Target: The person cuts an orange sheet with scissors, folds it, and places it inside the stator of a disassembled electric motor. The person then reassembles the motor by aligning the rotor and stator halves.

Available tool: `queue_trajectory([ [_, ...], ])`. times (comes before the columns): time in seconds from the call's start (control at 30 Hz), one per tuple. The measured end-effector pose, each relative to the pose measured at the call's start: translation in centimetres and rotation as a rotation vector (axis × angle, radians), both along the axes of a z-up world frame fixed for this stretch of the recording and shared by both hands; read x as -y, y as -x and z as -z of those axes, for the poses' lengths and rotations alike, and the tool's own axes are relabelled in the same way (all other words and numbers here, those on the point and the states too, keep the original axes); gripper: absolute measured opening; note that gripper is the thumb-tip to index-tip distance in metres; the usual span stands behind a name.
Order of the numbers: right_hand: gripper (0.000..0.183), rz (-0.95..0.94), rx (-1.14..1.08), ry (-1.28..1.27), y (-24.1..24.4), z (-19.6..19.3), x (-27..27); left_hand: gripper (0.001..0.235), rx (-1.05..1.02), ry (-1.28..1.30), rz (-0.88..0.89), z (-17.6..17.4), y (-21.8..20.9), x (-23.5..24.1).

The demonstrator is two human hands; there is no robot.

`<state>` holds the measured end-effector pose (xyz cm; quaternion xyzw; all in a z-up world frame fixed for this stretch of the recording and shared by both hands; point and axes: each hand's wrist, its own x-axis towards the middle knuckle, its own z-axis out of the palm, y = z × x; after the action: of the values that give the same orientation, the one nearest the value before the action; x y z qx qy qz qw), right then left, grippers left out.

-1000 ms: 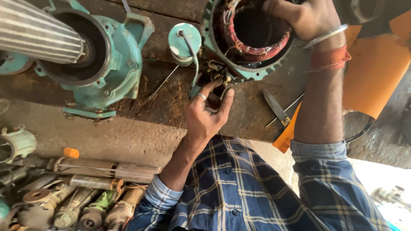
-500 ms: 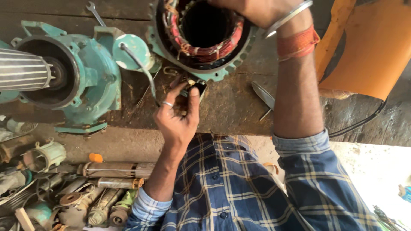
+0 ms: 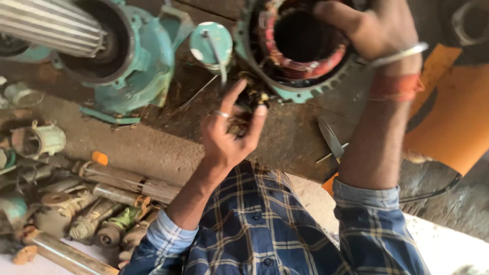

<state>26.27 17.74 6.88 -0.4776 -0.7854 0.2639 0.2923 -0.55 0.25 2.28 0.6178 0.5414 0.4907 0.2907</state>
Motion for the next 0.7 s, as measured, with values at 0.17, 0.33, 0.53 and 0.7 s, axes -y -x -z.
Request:
queue_trajectory([
  [0.17,0.036,-0.073,-0.033,-0.042,2.1,-2.9,0.7,0.057,-0.060,-0.122,-0.011,0.0,-0.1,-0.4],
  [0.33,0.044,0.228,0.055,0.184,1.7,-2.0,0.8,0.057,-0.148,-0.175,-0.047,0.6,0.1,-0.7],
  [0.53,0.033,-0.104,0.474,-0.428,-1.8,0.9,2.0,0.065,-0.126,-0.168,0.021,0.4,0.9,-1.1],
  [0.7,0.030,-0.085,0.339,-0.298,-2.2,1.0,1.8,0.073,-0.163,-0.144,0.120,-0.6,1.7,-1.1],
])
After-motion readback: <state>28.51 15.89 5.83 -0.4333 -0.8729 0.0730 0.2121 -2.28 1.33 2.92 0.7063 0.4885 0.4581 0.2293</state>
